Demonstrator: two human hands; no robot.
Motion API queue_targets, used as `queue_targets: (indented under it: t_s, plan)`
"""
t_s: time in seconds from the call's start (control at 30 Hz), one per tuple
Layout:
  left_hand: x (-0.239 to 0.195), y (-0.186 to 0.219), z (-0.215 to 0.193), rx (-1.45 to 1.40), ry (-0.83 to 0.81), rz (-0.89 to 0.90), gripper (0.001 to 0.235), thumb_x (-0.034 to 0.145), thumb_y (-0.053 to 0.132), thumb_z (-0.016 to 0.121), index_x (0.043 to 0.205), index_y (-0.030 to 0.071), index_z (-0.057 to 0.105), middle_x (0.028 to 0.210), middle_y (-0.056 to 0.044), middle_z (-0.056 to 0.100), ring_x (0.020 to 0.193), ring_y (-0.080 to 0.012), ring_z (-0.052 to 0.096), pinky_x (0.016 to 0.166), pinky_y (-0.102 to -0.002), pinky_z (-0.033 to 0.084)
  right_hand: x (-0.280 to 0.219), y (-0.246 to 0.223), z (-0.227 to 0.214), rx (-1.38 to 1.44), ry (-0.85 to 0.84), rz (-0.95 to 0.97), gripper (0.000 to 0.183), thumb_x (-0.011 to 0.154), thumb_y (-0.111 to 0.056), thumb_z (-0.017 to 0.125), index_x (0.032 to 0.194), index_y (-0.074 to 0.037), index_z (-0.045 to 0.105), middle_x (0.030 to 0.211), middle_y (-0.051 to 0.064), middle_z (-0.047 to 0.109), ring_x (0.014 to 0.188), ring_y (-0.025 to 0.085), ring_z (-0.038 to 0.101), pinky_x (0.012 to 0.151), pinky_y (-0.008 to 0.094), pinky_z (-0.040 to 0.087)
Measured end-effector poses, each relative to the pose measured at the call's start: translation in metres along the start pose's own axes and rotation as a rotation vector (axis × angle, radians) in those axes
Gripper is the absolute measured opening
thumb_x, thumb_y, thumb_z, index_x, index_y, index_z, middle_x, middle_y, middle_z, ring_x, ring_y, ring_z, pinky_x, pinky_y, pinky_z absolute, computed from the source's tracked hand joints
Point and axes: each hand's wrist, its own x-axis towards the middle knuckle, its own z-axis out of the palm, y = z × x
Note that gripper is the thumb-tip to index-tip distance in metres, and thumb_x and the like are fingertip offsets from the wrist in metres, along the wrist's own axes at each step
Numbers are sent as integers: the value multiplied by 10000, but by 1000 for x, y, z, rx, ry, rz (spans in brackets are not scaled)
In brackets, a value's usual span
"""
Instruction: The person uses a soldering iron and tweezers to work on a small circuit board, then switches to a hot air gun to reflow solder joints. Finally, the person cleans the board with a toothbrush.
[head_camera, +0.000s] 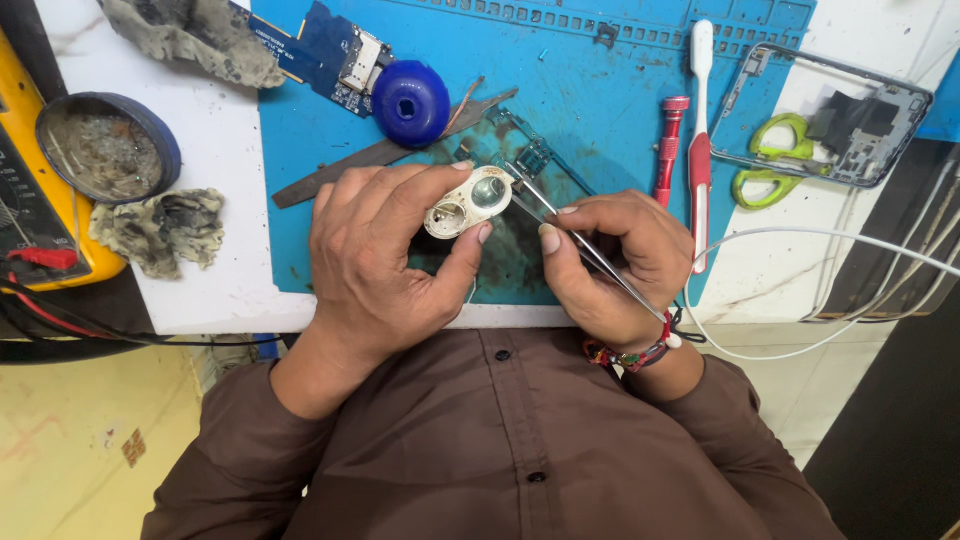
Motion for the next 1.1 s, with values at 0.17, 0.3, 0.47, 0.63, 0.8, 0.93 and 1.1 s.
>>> queue_targets:
  t_s: [0.17,0.3,0.47,0.63,0.8,0.93,1.1]
  plan:
    - [0,-1,0,-1,-6,1,379,895,240,841,1225,135,685,1111,-27,728,1003,-231,645,832,-374,419,1,0,1,15,-6,-1,162,917,13,804,1009,-31,678,938,75,732,718,121,662,629,226,484]
    - [0,0,0,3,-6,1,384,896,244,840,1230,139,683,1109,-26,722,1004,-231,642,835,-372,420,1,0,1,6,-7,2,158,910,11,803,1005,-26,682,929,77,726,703,116,652,617,226,476]
    - [0,-1,0,3,-9,0,382,897,251,844,1226,141,684,1110,-20,726,1004,-228,644,830,-372,416,1,0,2,3,1,19,152,912,11,804,999,-26,684,917,74,726,691,111,648,610,225,474]
    - [0,1,-1,-5,-8,-4,379,902,242,842,1232,141,686,1134,-25,731,1013,-227,649,842,-375,420,4,-1,2,3,-5,-39,163,911,1,810,999,-34,677,934,79,733,706,132,661,631,238,488]
    - [1,1,0,12,-14,-22,383,878,236,842,1212,132,686,1118,-40,729,994,-239,643,840,-389,416,4,-1,0,-14,-8,-25,163,897,-12,814,993,-37,685,925,76,737,688,139,657,619,244,481]
    - [-1,1,0,11,-12,-18,378,889,236,842,1217,133,687,1119,-37,731,1004,-238,647,851,-384,423,5,-1,1,-8,-11,-77,167,918,-14,815,1016,-47,684,951,71,739,735,156,692,667,261,509]
    - [2,1,0,-4,-7,-14,385,893,240,842,1223,128,679,1133,-45,728,1016,-242,652,879,-384,446,7,-3,-1,-17,-22,-42,178,870,-15,824,979,-39,685,907,81,739,704,160,661,622,256,486]
